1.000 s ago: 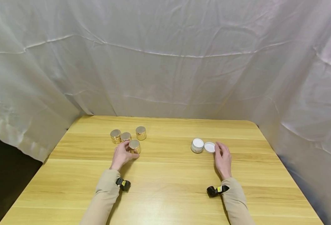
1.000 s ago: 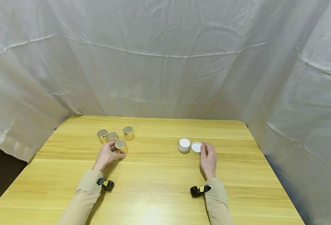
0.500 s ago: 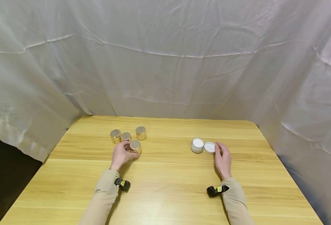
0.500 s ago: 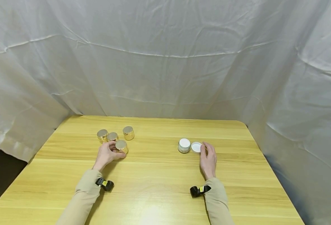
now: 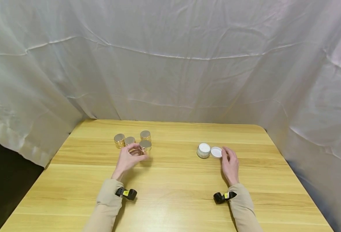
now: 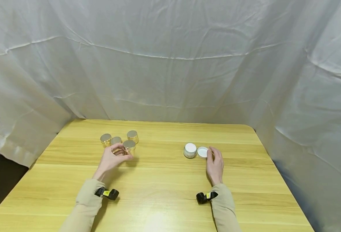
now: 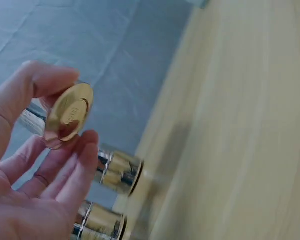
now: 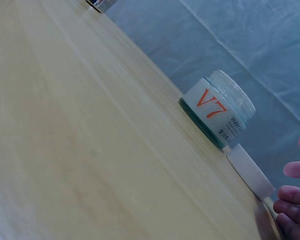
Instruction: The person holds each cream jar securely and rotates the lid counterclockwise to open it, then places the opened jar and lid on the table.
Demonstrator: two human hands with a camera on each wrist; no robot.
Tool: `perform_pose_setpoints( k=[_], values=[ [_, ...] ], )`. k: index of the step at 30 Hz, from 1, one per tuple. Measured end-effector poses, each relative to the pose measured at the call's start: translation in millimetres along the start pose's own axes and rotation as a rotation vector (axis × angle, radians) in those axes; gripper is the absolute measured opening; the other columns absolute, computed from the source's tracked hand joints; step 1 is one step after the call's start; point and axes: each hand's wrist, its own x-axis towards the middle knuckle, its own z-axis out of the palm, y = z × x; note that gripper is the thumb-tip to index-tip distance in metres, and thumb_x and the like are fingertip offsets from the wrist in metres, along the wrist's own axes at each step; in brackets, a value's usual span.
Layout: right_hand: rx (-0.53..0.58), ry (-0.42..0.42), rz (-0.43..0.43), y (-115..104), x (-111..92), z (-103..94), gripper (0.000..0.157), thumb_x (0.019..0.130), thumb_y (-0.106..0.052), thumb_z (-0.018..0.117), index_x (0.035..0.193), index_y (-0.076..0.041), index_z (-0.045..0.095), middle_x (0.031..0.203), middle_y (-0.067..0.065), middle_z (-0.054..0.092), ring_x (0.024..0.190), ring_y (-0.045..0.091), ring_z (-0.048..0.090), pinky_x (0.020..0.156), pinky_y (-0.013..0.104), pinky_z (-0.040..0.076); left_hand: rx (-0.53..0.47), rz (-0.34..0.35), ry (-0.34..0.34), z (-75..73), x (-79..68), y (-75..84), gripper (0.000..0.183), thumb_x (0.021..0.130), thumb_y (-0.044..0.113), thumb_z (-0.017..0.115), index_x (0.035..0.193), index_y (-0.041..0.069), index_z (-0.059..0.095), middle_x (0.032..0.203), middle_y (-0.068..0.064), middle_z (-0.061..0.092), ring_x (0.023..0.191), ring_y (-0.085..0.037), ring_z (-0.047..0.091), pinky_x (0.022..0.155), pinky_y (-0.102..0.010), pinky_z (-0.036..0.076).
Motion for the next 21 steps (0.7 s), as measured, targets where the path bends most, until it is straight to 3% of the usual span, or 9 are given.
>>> perform_pose_setpoints(
  k=[3,8,15,21],
  values=[
    [0.004,-0.008,0.008,-1.0,-0.5,-0.7,0.046,0.108,-0.031,0.043,0.139,0.001,0.054,0.146,0.025,0.05,0.133,0.042,0.049,0.114,0.055,0.042,-0.12,-0.018,-0.006,4.5,-2.1,3.5,0.047,0.073,0.002,0.085,0.116,0.002,0.064,0.105,-0.005,0.072,0.095,-0.011,0.071,0.083,-0.019,0.061],
    [0.006,-0.016,0.014,-1.8,-1.4,-2.0,0.047,0.108,-0.031,0.042,0.14,0.001,0.053,0.147,0.025,0.049,0.133,0.043,0.049,0.114,0.056,0.041,-0.226,0.037,-0.014,14.5,-5.0,5.9,0.038,0.071,-0.005,0.083,0.101,0.01,0.066,0.104,0.003,0.064,0.095,-0.012,0.072,0.082,-0.023,0.062],
    [0.019,-0.006,0.006,-1.6,-1.1,-1.2,0.047,0.108,-0.031,0.042,0.14,0.002,0.053,0.146,0.025,0.05,0.132,0.043,0.049,0.114,0.056,0.042,-0.403,0.099,-0.071,31.0,-7.6,7.5,0.047,0.07,-0.016,0.077,0.102,0.018,0.069,0.108,0.0,0.056,0.089,-0.009,0.071,0.081,-0.023,0.063],
    [0.055,0.021,-0.007,-2.8,-0.5,-0.1,0.045,0.108,-0.028,0.042,0.139,0.003,0.054,0.145,0.026,0.051,0.132,0.04,0.05,0.113,0.05,0.042,-0.498,0.08,-0.153,42.0,-12.8,7.1,0.05,0.072,-0.016,0.075,0.107,0.02,0.072,0.134,-0.01,0.055,0.109,-0.008,0.068,0.095,-0.025,0.06]
  ],
)
